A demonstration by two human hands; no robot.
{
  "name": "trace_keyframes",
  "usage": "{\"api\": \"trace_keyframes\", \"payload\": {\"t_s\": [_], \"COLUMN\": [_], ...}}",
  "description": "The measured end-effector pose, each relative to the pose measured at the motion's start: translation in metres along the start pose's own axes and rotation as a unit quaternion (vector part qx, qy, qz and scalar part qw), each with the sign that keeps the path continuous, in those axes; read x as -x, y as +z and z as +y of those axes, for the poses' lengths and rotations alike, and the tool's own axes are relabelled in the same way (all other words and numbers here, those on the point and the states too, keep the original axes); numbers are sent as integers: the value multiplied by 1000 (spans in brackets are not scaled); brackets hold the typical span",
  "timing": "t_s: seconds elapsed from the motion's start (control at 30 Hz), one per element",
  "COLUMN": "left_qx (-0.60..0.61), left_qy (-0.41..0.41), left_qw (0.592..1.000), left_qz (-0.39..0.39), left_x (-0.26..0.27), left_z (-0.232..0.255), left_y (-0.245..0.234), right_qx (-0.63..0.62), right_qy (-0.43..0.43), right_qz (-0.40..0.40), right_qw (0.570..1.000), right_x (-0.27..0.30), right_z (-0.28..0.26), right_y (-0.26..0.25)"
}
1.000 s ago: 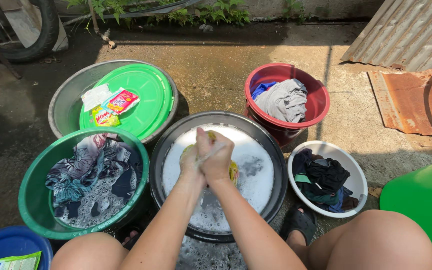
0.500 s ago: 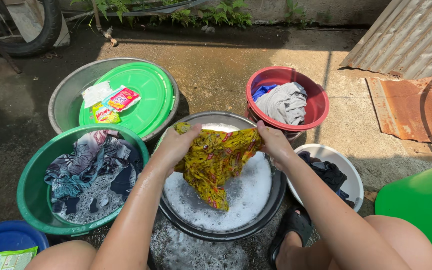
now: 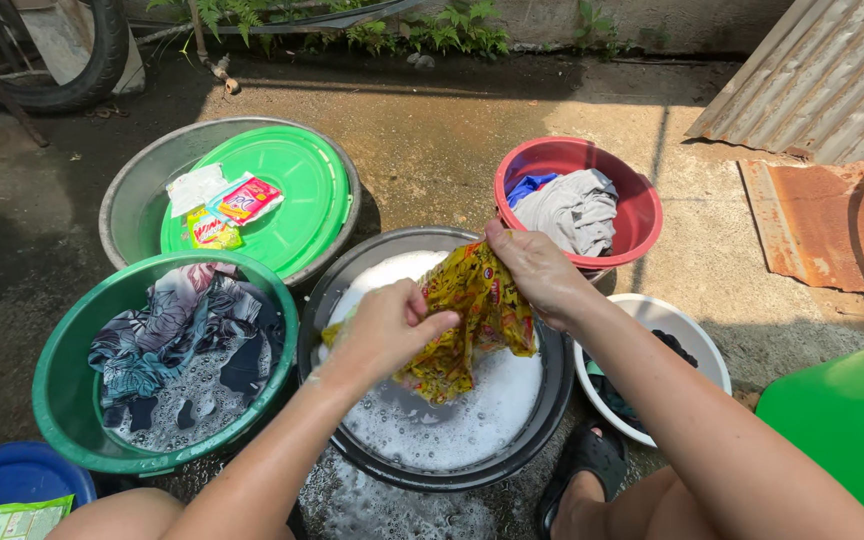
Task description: The person washes clothes in basins of soapy water by hand, scrubbing a grey pair of pants and then a yellow patterned garment.
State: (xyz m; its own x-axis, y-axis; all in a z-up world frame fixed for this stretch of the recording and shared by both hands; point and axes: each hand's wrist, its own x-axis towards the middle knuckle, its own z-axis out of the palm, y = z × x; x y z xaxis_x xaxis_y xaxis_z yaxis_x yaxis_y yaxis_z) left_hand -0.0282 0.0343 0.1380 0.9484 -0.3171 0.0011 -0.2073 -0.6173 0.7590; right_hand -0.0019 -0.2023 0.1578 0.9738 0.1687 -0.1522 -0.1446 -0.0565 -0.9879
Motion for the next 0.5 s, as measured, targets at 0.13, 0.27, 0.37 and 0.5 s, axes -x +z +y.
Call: {"api": "trace_keyframes", "payload": {"t_s": [0.13, 0.27, 0.37, 0.5], "left_qx": [102, 247, 400, 218], "left_qy": [-1, -16, -85, -11], "left_qw": [995, 964, 912, 976], "left_qz": [21, 101, 40, -18], "left_x": [-1, -22, -37, -27], "left_z": [23, 11, -3, 2], "left_y": [36, 37, 12, 30], "right_qx": [39, 38, 71, -34], "right_qy": [-10, 42, 26, 83], "right_qz": [-26, 1, -27, -20], "right_qw": [999, 998, 997, 996], "right_x": [-4, -3, 2, 8], "right_z": [4, -6, -8, -4], "right_y": [17, 4, -4, 0]}}
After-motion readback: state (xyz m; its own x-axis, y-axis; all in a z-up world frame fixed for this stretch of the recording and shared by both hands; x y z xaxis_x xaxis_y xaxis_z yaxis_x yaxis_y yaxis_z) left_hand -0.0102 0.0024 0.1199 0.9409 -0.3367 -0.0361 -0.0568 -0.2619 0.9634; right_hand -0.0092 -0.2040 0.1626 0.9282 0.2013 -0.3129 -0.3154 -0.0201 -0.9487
